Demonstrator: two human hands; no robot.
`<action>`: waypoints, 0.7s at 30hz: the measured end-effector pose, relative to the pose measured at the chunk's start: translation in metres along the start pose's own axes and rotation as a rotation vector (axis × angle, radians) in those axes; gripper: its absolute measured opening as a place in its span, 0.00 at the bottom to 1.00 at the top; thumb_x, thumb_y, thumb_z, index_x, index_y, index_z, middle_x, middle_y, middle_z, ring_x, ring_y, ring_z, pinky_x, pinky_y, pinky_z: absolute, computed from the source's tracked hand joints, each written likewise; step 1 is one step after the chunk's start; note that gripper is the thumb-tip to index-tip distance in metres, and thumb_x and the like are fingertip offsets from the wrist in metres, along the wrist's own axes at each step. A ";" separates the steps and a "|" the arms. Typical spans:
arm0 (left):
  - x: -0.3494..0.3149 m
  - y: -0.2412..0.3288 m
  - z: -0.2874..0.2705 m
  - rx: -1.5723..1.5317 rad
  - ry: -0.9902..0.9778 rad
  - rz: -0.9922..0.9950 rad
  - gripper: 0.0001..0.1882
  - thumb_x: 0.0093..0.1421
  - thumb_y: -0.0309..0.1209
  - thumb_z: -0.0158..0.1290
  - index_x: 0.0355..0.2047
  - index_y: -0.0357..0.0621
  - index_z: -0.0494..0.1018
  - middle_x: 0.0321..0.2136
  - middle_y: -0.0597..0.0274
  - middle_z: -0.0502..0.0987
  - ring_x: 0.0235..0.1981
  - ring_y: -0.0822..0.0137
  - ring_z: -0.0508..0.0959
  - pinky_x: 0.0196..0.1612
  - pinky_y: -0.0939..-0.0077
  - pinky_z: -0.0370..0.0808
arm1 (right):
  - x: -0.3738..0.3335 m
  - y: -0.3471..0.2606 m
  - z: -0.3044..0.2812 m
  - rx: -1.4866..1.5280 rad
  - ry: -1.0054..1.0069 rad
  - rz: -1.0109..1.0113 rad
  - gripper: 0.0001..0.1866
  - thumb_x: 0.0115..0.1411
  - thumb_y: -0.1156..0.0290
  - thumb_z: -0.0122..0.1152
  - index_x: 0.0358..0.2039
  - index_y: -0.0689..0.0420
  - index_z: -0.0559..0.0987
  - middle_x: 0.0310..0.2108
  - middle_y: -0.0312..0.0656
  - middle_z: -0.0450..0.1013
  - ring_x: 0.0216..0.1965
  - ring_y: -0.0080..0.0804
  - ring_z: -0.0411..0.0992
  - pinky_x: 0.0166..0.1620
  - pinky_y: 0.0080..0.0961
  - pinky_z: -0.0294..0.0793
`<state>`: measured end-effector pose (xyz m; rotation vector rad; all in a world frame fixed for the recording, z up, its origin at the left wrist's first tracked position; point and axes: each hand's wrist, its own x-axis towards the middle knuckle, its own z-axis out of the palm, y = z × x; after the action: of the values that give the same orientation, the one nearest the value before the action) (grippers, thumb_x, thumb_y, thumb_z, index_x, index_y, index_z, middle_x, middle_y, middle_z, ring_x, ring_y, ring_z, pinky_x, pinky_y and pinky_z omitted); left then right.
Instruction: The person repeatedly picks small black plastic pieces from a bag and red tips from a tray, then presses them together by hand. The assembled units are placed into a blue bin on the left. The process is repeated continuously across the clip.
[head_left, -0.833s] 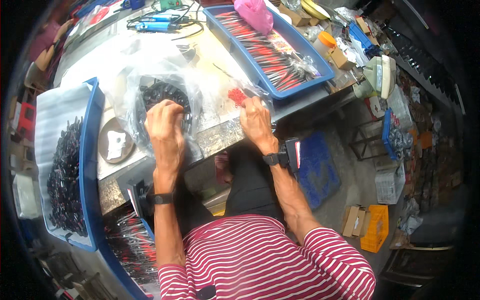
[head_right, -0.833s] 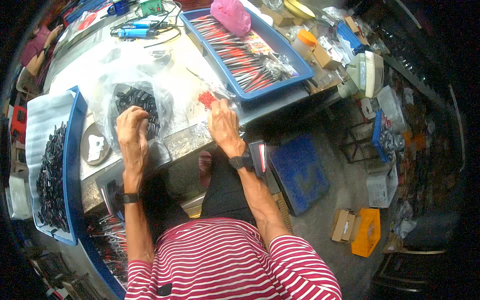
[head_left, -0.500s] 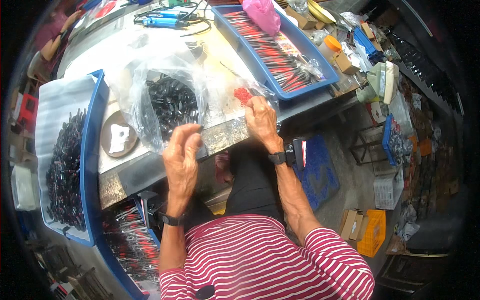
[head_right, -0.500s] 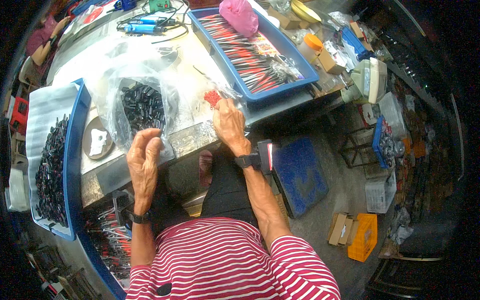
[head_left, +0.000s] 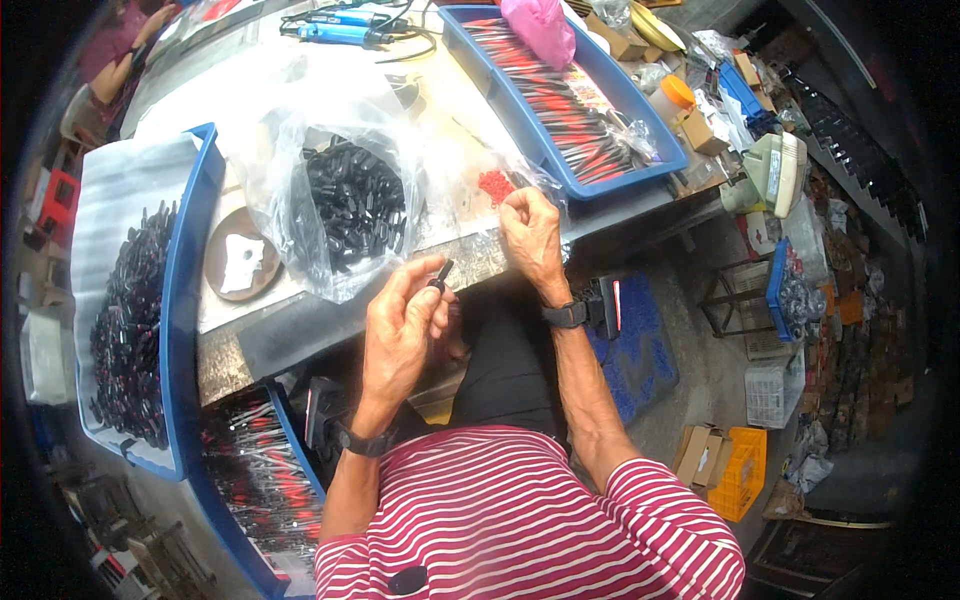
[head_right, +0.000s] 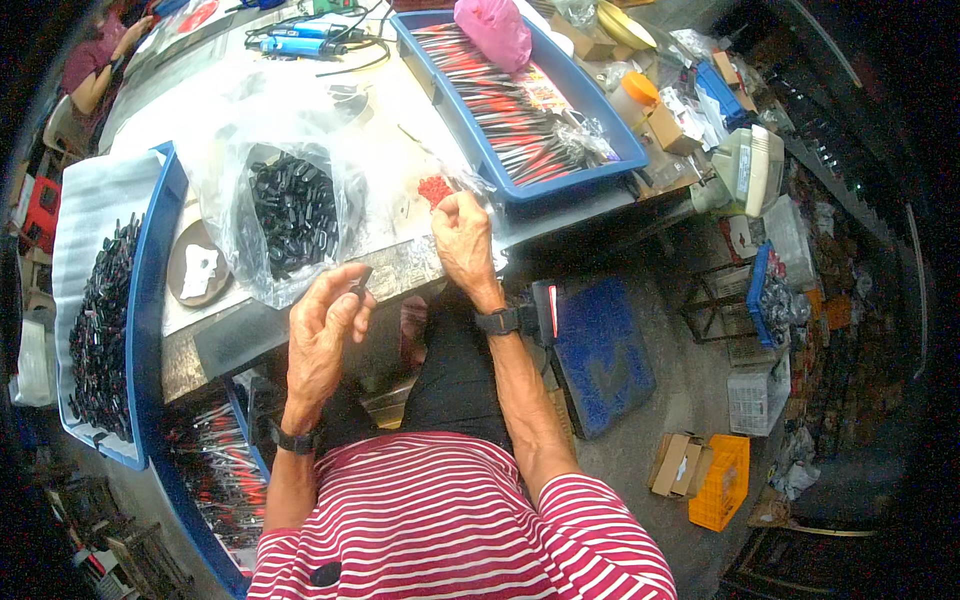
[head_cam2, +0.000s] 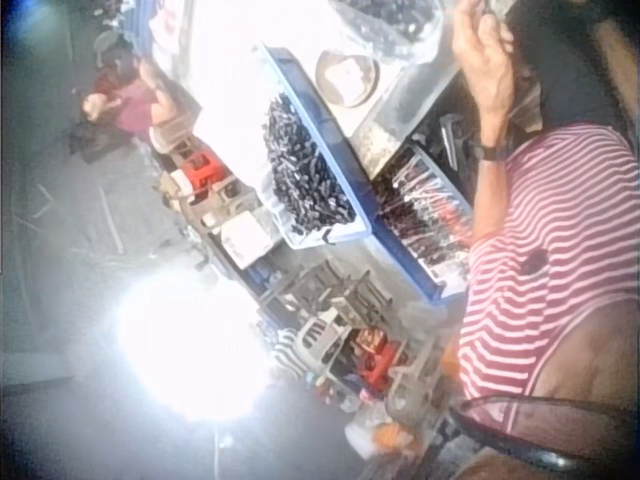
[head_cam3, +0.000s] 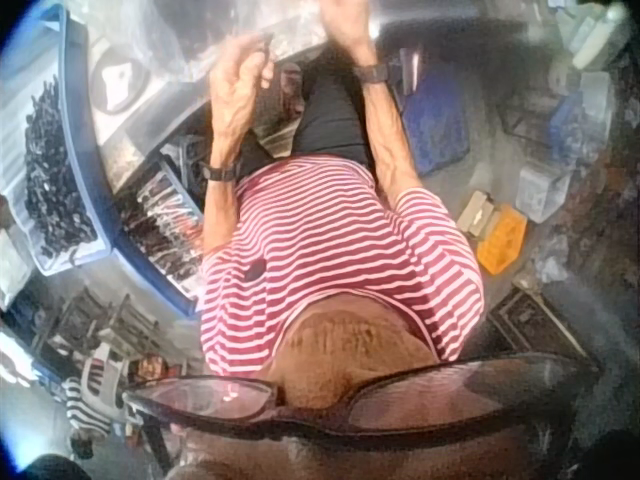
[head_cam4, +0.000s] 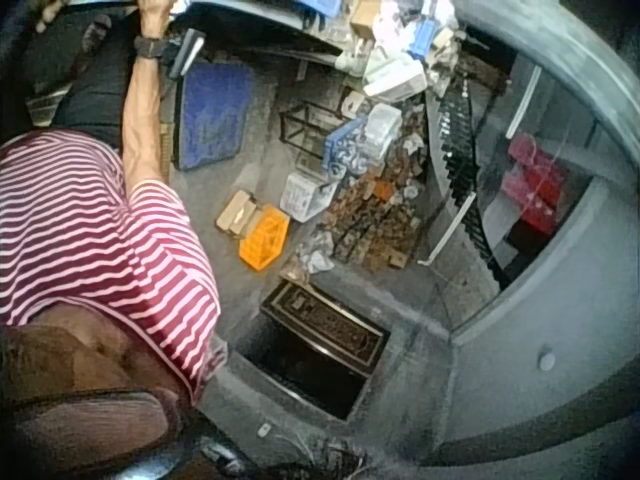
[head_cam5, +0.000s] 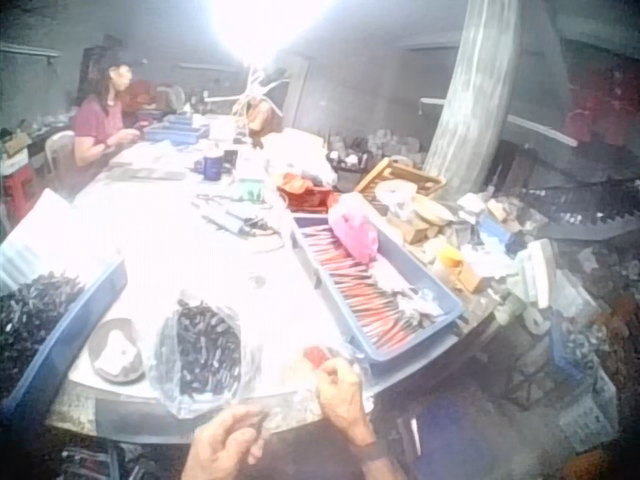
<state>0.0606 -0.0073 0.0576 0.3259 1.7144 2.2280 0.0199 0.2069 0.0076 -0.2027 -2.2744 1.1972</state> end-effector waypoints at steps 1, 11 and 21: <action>0.000 -0.001 0.000 -0.004 -0.005 -0.008 0.16 0.64 0.32 0.47 0.48 0.34 0.69 0.27 0.64 0.73 0.23 0.80 0.67 0.25 0.86 0.65 | 0.000 0.001 0.001 0.031 -0.009 0.020 0.04 0.54 0.77 0.56 0.26 0.63 0.73 0.18 0.34 0.69 0.20 0.17 0.64 0.24 0.18 0.65; -0.002 -0.004 -0.003 -0.049 -0.003 -0.109 0.14 0.63 0.32 0.48 0.45 0.35 0.70 0.24 0.66 0.72 0.19 0.81 0.65 0.21 0.88 0.61 | -0.001 -0.006 -0.006 0.513 -0.102 0.263 0.04 0.59 0.77 0.54 0.31 0.64 0.72 0.25 0.40 0.72 0.21 0.18 0.67 0.25 0.14 0.67; -0.001 -0.004 0.003 -0.120 0.003 -0.127 0.16 0.62 0.32 0.50 0.47 0.34 0.69 0.25 0.64 0.73 0.20 0.81 0.67 0.21 0.89 0.63 | -0.008 -0.025 -0.004 0.778 -0.185 0.342 0.08 0.58 0.77 0.57 0.36 0.66 0.73 0.27 0.41 0.73 0.24 0.20 0.69 0.29 0.15 0.70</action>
<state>0.0626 -0.0040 0.0548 0.1799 1.5485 2.2276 0.0319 0.1918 0.0258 -0.1866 -1.7795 2.2560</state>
